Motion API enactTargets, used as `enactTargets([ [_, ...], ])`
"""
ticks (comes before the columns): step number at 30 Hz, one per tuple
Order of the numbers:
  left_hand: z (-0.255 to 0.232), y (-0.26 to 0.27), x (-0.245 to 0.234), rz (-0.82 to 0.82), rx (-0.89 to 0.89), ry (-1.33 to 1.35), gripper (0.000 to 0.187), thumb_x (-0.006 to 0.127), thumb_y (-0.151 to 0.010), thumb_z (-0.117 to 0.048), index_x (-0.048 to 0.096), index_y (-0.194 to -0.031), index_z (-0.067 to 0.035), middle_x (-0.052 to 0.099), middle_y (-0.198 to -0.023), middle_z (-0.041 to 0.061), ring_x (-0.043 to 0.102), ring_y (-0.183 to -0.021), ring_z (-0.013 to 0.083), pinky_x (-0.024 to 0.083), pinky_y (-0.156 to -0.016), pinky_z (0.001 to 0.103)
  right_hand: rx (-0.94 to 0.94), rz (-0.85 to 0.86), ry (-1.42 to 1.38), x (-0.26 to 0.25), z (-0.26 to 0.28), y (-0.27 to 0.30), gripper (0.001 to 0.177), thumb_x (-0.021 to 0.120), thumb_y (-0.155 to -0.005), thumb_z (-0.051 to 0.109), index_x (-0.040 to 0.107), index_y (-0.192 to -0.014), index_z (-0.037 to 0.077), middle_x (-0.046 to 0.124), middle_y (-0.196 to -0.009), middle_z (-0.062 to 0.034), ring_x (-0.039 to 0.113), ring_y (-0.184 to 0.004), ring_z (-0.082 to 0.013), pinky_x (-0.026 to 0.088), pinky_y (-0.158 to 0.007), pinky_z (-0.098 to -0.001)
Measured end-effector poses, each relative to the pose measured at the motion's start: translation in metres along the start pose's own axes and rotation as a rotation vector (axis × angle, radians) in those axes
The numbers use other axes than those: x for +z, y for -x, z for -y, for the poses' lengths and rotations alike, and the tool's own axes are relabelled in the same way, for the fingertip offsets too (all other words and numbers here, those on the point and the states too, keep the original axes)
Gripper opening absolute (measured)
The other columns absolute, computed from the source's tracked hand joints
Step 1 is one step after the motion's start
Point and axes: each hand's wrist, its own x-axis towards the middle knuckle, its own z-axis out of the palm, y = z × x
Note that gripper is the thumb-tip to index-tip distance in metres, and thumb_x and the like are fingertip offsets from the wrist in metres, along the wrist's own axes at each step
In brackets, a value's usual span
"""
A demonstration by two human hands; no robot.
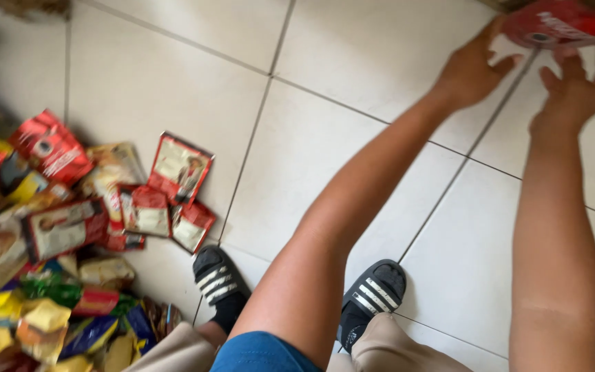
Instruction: The person sits on a tiled floor and sorts a large pile of packaged food items. They pick up individual packets of coffee and creamer, separating them from the main pile and arranging them into neat rows on the floor.
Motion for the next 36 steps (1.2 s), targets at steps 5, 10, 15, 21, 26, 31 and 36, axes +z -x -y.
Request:
enactTargets([
  [5, -0.049, 0.105, -0.069, -0.146, -0.078, 0.076, 0.079, 0.071, -0.094, -0.037, 0.038, -0.160, -0.008, 0.058, -0.151, 0.022, 0.069, -0.125, 0.0334, 0.058, -0.101, 0.040, 0.290, -0.071, -0.069, -0.023, -0.075, 0.011, 0.026, 0.058, -0.108, 0.018, 0.061, -0.132, 0.007, 0.070, -0.126, -0.0044, 0.068, -0.112, -0.0143, 0.057, -0.095, -0.0280],
  [10, -0.048, 0.220, -0.172, -0.376, -0.110, 0.030, 0.054, 0.068, -0.097, -0.027, 0.055, -0.147, -0.010, 0.063, -0.140, 0.015, 0.069, -0.116, 0.0279, 0.058, -0.097, 0.040, 0.061, -0.032, 0.142, 0.019, -0.089, 0.083, 0.017, 0.060, -0.114, 0.003, 0.056, -0.130, 0.008, 0.073, -0.119, -0.0050, 0.071, -0.098, -0.0182, 0.059, -0.085, -0.0341],
  [15, -0.005, 0.314, -0.324, -0.741, -0.165, -0.740, 0.056, 0.077, -0.087, -0.022, 0.056, -0.137, -0.007, 0.061, -0.138, 0.019, 0.056, -0.131, 0.0377, 0.042, -0.113, 0.049, 0.328, 0.594, 0.045, 0.120, -0.047, 0.172, 0.037, 0.060, -0.107, 0.003, 0.047, -0.141, 0.012, 0.067, -0.117, -0.0086, 0.071, -0.086, -0.0182, 0.059, -0.073, -0.0318],
  [21, 0.021, 0.382, -0.415, -0.485, -0.685, -1.044, 0.102, 0.079, -0.085, -0.042, 0.019, -0.155, 0.001, 0.013, -0.160, 0.034, 0.011, -0.150, 0.0507, 0.013, -0.120, 0.061, 0.597, 1.063, 0.182, 0.188, -0.053, 0.259, 0.048, 0.062, -0.099, 0.015, 0.048, -0.144, 0.008, 0.069, -0.129, -0.0135, 0.072, -0.102, -0.0192, 0.058, -0.082, -0.0333],
  [26, 0.077, 0.394, -0.409, -0.535, -0.633, -1.106, 0.094, 0.075, -0.090, -0.035, 0.023, -0.159, 0.001, 0.018, -0.164, 0.031, 0.018, -0.153, 0.0496, 0.019, -0.124, 0.059, 0.681, 1.181, 0.286, 0.197, -0.031, 0.289, 0.050, 0.058, -0.098, 0.016, 0.049, -0.146, 0.008, 0.067, -0.135, -0.0119, 0.070, -0.112, -0.0192, 0.057, -0.092, -0.0340],
  [31, 0.063, 0.374, -0.355, -0.507, -0.471, -1.084, 0.088, 0.075, -0.092, -0.033, 0.027, -0.157, 0.000, 0.017, -0.166, 0.033, 0.020, -0.152, 0.0516, 0.022, -0.122, 0.060, 0.744, 1.152, 0.290, 0.189, -0.045, 0.288, 0.051, 0.056, -0.097, 0.016, 0.047, -0.147, 0.009, 0.065, -0.138, -0.0116, 0.068, -0.116, -0.0193, 0.056, -0.095, -0.0355],
  [36, 0.038, 0.339, -0.275, -0.417, -0.198, -0.985, 0.083, 0.075, -0.089, -0.030, 0.034, -0.154, 0.003, 0.023, -0.162, 0.033, 0.021, -0.152, 0.0511, 0.025, -0.122, 0.060, 0.822, 0.988, 0.109, 0.165, -0.092, 0.277, 0.051, 0.052, -0.095, 0.012, 0.046, -0.145, 0.009, 0.067, -0.131, -0.0108, 0.071, -0.112, -0.0220, 0.059, -0.089, -0.0370],
])
